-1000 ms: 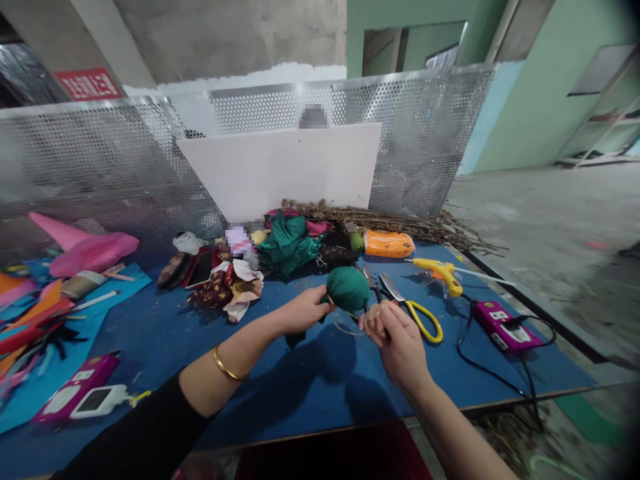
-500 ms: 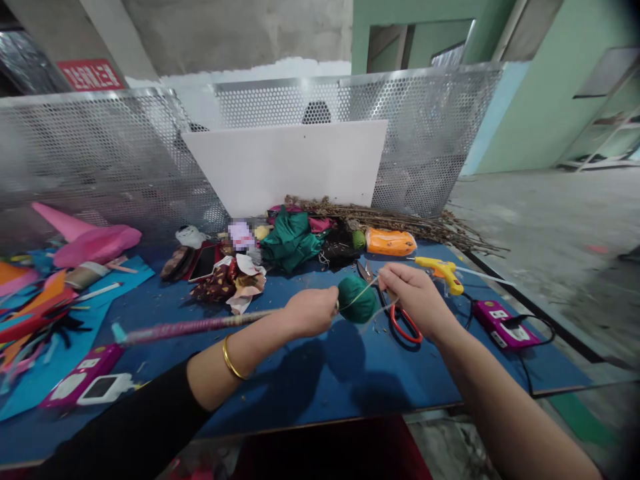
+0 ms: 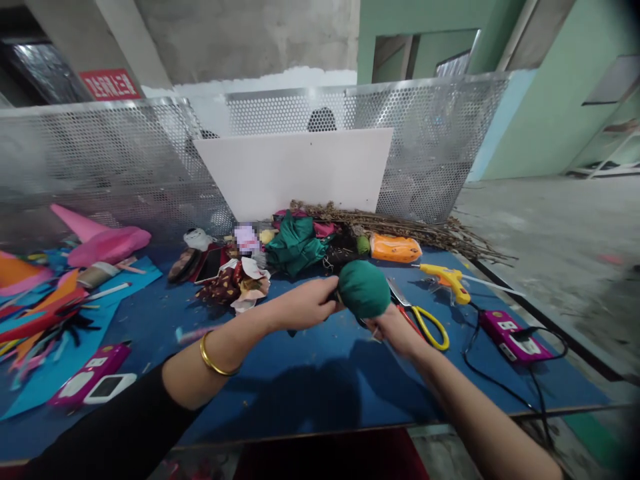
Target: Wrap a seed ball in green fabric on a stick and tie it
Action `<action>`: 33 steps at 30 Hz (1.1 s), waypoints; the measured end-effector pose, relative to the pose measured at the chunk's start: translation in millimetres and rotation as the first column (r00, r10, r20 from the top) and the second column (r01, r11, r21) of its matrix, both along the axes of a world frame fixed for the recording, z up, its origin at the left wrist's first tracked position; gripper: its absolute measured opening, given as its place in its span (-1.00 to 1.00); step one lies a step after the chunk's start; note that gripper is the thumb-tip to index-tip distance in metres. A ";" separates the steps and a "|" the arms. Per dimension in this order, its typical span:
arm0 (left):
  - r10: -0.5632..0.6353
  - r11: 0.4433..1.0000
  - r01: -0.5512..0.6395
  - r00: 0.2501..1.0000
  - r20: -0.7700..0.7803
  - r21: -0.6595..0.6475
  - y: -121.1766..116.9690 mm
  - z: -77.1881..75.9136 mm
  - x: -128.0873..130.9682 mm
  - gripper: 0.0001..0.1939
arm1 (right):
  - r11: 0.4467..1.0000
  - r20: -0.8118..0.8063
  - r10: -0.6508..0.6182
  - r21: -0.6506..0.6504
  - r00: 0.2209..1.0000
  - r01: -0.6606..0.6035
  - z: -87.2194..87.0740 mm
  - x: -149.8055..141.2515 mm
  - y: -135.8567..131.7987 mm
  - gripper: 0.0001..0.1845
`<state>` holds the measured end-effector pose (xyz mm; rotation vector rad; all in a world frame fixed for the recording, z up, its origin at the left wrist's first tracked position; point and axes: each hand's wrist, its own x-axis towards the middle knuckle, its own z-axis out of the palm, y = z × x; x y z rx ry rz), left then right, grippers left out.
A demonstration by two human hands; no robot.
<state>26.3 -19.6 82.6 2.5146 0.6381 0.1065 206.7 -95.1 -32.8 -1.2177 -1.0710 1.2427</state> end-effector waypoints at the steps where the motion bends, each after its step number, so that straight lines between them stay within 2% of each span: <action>1: 0.050 0.998 -0.049 0.997 0.051 -0.031 3.6 -1.0 -0.7 -0.77 | 1.000 0.021 0.002 0.018 1.000 -0.002 -1.4 -4.6 -10.6 -0.53; 3: 0.134 0.987 -0.121 0.984 0.115 -0.109 8.9 -6.6 -0.5 -0.75 | 0.976 0.157 -0.102 0.205 0.982 0.068 0.6 -11.4 -30.7 -0.56; 6: 0.181 0.965 -0.150 0.974 0.135 -0.214 10.9 -22.4 4.7 -0.73 | 0.830 0.221 -0.301 0.539 0.928 0.141 13.7 -18.5 -50.4 -0.68; 7: 0.176 0.961 -0.141 0.975 0.132 -0.240 9.8 -28.6 7.6 -0.73 | 0.790 0.199 -0.300 0.600 0.933 0.126 19.6 -21.2 -52.4 -0.72; 9: 0.144 0.953 -0.103 0.981 0.129 -0.286 5.8 -40.3 14.3 -0.73 | 0.761 0.110 -0.173 0.646 0.979 0.062 31.1 -27.8 -49.3 -0.71; 11: 0.116 0.947 -0.072 0.985 0.124 -0.313 0.2 -48.7 20.1 -0.72 | 0.787 -0.046 0.011 0.616 0.999 0.019 40.2 -35.2 -40.1 -0.68; 12: 0.120 0.950 -0.079 0.985 0.122 -0.302 -2.6 -51.4 22.1 -0.72 | 0.823 -0.163 0.057 0.566 0.985 0.046 43.4 -38.5 -35.3 -0.65; 14: 0.165 0.965 -0.136 0.980 0.114 -0.226 -8.0 -54.4 23.6 -0.71 | 0.901 -0.373 0.026 0.410 0.927 0.140 47.0 -43.6 -29.1 -0.62; 16: 0.236 0.966 -0.225 0.968 0.081 -0.123 -12.4 -56.1 22.8 -0.69 | 0.934 -0.473 -0.081 0.271 0.877 0.232 47.7 -46.3 -29.4 -0.60; 18: 0.289 0.956 -0.287 0.957 0.024 -0.062 -15.9 -57.9 21.4 -0.67 | 0.931 -0.476 -0.154 0.224 0.866 0.289 46.2 -47.5 -34.4 -0.59; 21: 0.317 0.948 -0.317 0.948 -0.024 -0.035 -18.5 -61.0 20.9 -0.67 | 0.919 -0.432 -0.192 0.235 0.881 0.316 42.5 -49.0 -42.8 -0.60; 33: 0.287 0.956 -0.286 0.958 -0.001 -0.058 -16.7 -65.2 17.9 -0.69 | 0.905 -0.379 -0.237 0.248 0.895 0.345 41.1 -59.1 -48.5 -0.60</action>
